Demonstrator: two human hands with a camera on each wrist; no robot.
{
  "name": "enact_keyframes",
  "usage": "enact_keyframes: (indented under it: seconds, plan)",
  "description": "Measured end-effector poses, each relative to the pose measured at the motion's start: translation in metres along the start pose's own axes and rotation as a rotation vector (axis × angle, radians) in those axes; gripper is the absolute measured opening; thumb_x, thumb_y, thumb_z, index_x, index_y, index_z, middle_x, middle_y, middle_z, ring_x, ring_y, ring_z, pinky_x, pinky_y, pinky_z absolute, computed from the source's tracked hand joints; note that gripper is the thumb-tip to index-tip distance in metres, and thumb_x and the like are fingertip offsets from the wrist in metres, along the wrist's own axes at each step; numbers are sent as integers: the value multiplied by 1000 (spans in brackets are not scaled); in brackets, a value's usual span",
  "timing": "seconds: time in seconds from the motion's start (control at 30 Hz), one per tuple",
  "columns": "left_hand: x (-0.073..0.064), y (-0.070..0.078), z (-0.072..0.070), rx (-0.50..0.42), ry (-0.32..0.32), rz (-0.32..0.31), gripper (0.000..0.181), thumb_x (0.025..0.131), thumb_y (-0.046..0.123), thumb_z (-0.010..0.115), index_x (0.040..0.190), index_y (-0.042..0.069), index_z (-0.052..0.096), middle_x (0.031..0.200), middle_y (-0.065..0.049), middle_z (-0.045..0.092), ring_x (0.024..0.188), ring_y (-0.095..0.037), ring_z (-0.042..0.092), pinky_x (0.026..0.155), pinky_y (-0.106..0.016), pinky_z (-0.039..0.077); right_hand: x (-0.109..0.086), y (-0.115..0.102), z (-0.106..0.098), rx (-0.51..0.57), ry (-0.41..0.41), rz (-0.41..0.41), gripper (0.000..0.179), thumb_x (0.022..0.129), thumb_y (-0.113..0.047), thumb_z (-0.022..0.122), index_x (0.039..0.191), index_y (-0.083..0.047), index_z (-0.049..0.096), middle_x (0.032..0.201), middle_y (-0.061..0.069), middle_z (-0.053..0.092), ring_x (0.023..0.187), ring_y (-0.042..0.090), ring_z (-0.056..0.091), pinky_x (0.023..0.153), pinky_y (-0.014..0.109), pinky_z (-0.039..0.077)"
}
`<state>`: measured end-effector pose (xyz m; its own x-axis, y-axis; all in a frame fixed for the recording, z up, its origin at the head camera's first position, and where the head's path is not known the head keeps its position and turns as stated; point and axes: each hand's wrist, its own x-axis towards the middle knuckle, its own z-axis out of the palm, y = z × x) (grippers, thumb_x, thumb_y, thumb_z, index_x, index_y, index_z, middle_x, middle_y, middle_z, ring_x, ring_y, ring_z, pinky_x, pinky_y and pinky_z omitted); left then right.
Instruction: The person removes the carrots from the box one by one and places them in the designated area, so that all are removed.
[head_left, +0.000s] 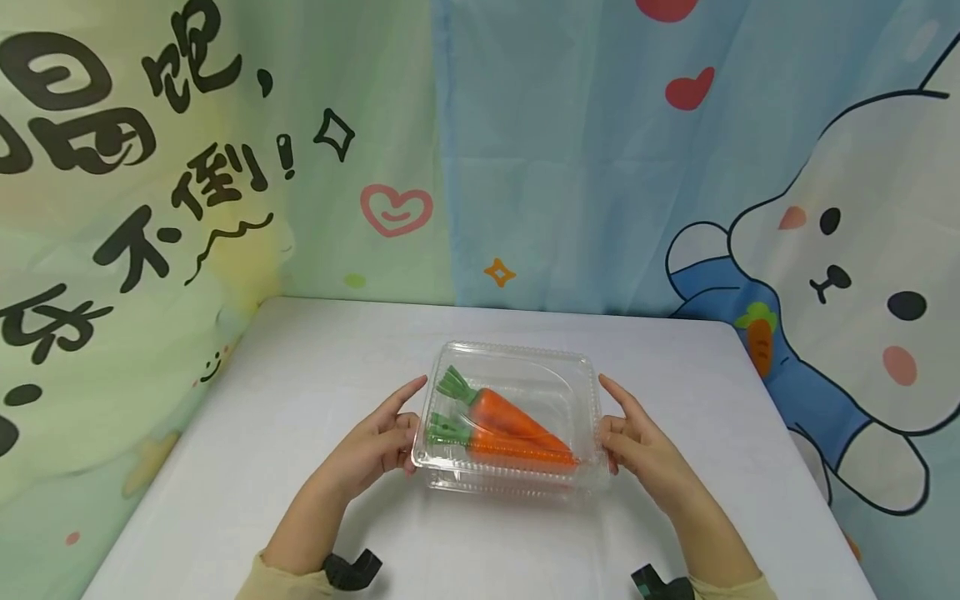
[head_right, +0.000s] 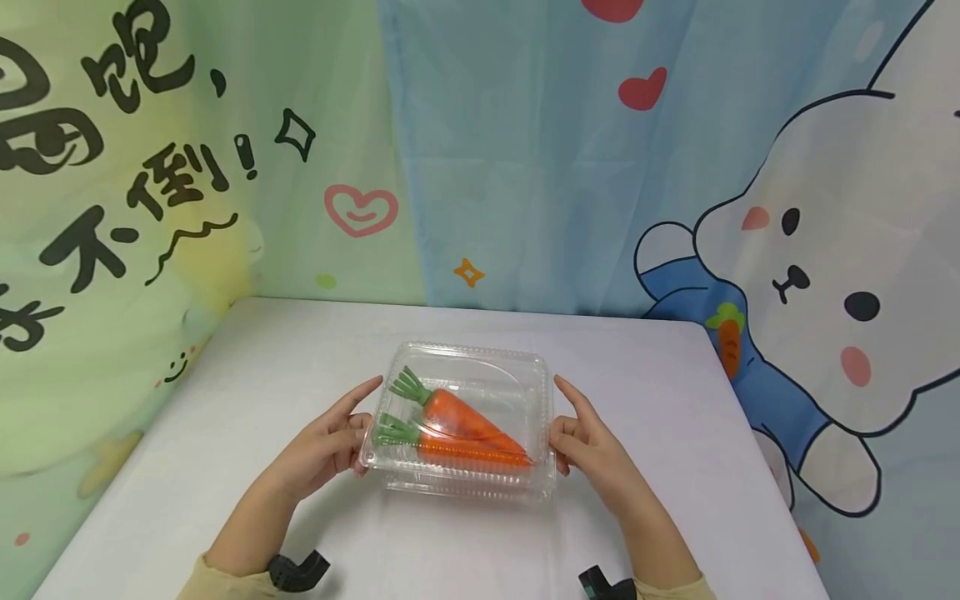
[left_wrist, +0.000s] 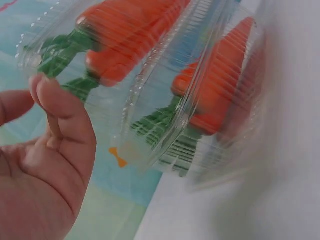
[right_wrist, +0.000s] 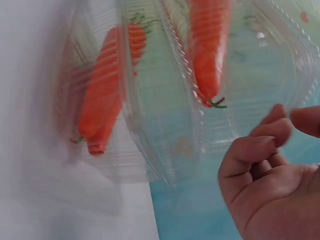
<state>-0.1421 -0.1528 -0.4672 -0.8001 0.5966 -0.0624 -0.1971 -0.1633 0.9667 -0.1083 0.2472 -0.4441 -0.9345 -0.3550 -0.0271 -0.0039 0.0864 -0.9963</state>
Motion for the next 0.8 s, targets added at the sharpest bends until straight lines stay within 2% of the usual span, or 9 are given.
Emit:
enact_keyframes:
  seconds: [0.13,0.27,0.4,0.5,0.6,0.7,0.8]
  plan:
    - [-3,-1,-3,-38,-69,15,73,99,2,47,159,24,12,93,0,59,65,-10,58,63,-24,54,-1,2,3,97,-33,-54,71,102,-6,46,158,-14,3,78,-6,53,59,16,46,60,22,48]
    - [-5,0,-3,-57,-114,-1,79,97,-1,48,159,26,9,97,1,58,65,-9,57,62,-23,52,-1,3,7,128,-15,-87,66,103,-5,43,158,-11,8,79,-6,51,57,18,42,56,21,45]
    - [-7,1,-2,-69,-155,6,83,97,-1,52,160,25,4,99,1,56,66,-8,55,63,-22,50,-3,4,15,103,75,-71,58,104,-7,42,157,-10,19,79,-6,47,54,21,37,48,25,38]
    - [-7,1,-1,-71,-180,45,82,98,-1,51,160,21,3,100,1,54,67,-7,52,63,-21,48,-4,4,22,96,162,-45,55,103,-4,39,156,-9,23,78,-6,44,51,21,31,42,31,30]
    - [-7,1,1,-77,-192,81,80,98,-4,49,160,17,3,100,1,53,67,-7,49,64,-20,47,-4,4,29,113,247,-17,53,104,-4,38,155,-10,28,76,-7,42,48,15,30,40,34,23]
    - [-7,0,3,-84,-198,100,79,97,-7,46,160,14,2,99,1,53,68,-8,46,65,-20,45,-4,5,34,130,306,7,49,106,-12,40,154,-12,32,73,-8,42,47,8,31,40,31,21]
    - [-8,1,5,-89,-196,107,80,97,-9,45,159,13,1,98,1,52,69,-9,44,66,-21,45,-5,4,37,132,325,19,48,106,-18,41,154,-12,34,71,-8,41,47,6,32,40,28,23]
